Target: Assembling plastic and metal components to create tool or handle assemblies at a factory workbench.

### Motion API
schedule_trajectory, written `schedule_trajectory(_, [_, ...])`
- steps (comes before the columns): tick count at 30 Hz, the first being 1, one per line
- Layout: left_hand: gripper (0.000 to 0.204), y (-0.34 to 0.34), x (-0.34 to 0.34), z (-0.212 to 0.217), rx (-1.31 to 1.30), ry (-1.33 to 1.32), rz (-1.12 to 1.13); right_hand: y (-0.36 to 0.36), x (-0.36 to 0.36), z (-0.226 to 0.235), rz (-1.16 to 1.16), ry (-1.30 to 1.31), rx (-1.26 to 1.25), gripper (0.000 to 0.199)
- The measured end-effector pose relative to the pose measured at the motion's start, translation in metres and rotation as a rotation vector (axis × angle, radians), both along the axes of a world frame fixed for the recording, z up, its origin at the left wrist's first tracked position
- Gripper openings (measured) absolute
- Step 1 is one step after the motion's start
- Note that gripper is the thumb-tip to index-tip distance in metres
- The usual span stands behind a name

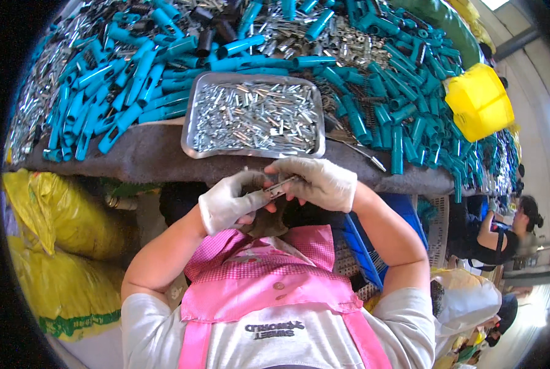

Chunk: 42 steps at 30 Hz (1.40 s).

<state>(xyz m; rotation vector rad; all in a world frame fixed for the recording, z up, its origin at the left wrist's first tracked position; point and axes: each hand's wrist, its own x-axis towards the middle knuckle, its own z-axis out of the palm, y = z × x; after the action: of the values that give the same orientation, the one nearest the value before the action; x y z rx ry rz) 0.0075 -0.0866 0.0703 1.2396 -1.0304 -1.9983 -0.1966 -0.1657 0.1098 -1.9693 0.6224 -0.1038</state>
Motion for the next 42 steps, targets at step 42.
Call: schedule_trajectory(42, [0.041,0.020,0.019,-0.016,-0.005,0.302,-0.005,0.027,-0.009,-0.012,-0.460,-0.154,0.139,0.036])
